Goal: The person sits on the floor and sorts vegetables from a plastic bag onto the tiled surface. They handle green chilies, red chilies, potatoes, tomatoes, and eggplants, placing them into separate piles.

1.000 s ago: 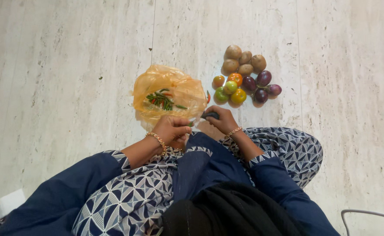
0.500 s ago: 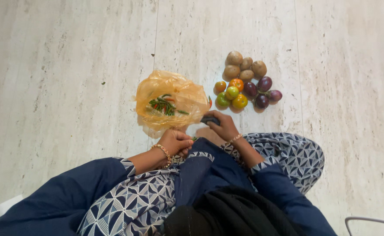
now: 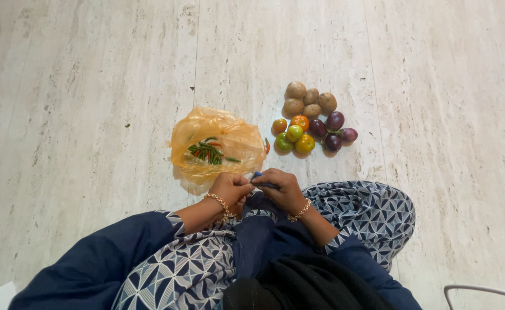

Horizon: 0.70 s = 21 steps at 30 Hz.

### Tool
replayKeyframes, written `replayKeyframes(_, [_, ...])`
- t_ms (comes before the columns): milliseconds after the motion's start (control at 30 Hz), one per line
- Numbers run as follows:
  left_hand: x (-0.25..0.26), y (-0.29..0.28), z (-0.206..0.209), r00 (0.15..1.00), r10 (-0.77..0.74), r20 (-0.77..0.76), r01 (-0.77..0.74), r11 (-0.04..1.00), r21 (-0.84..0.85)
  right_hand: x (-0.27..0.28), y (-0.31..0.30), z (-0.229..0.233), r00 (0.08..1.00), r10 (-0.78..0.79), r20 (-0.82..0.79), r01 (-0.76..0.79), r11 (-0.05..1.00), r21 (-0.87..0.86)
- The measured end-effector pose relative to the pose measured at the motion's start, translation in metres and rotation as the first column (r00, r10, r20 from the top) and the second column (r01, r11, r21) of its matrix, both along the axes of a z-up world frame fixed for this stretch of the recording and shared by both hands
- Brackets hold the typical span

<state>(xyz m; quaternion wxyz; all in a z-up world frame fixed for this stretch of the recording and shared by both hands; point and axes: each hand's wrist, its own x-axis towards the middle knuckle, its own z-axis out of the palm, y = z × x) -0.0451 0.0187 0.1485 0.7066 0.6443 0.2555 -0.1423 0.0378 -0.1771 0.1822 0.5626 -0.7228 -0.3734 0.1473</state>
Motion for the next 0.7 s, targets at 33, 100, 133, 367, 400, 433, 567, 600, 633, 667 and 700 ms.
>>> replayKeyframes(33, [0.004,-0.001,-0.005,0.999,-0.047,0.013,0.046,0.997,0.069,0.003,-0.003,-0.003,0.999,-0.027,-0.035,0.026,0.998,-0.05])
replayKeyframes(100, [0.019,-0.005,-0.02,0.988,-0.14,0.062,0.128,0.978,0.164,0.011,-0.012,-0.011,0.996,-0.068,0.056,0.071,0.996,-0.057])
replayKeyframes(133, [0.032,-0.008,-0.03,0.977,-0.186,0.101,0.165,0.968,0.191,0.015,-0.016,-0.016,0.991,-0.086,0.1,0.092,0.994,-0.059])
replayKeyframes(367, [0.065,0.018,-0.052,0.769,-0.544,0.336,0.055,0.579,0.813,0.063,-0.045,-0.056,0.974,-0.118,0.195,0.196,0.869,-0.453])
replayKeyframes(400, [0.063,0.026,-0.046,0.795,-0.569,0.211,0.124,0.493,0.861,0.071,-0.048,-0.062,0.972,-0.108,0.21,0.199,0.854,-0.481])
replayKeyframes(433, [0.062,0.035,-0.042,0.726,-0.668,0.166,0.172,0.409,0.896,0.076,-0.046,-0.069,0.97,-0.099,0.222,0.202,0.838,-0.507])
replayKeyframes(567, [0.058,0.055,-0.047,0.538,-0.837,-0.098,0.272,0.063,0.96,0.091,-0.032,-0.1,0.972,-0.134,0.192,0.207,0.873,-0.442])
replayKeyframes(600, [0.059,0.057,-0.052,0.528,-0.831,-0.175,0.285,-0.02,0.958,0.092,-0.028,-0.107,0.973,-0.142,0.184,0.206,0.893,-0.4])
replayKeyframes(633, [0.061,0.061,-0.057,0.549,-0.813,-0.194,0.309,-0.018,0.951,0.093,-0.025,-0.112,0.973,-0.15,0.177,0.205,0.911,-0.357])
replayKeyframes(667, [0.064,0.065,-0.062,0.569,-0.794,-0.214,0.332,-0.015,0.943,0.093,-0.022,-0.117,0.969,-0.152,0.194,0.211,0.919,-0.332])
replayKeyframes(700, [0.066,0.068,-0.066,0.587,-0.776,-0.231,0.354,-0.01,0.935,0.091,-0.022,-0.122,0.965,-0.157,0.211,0.218,0.926,-0.31])
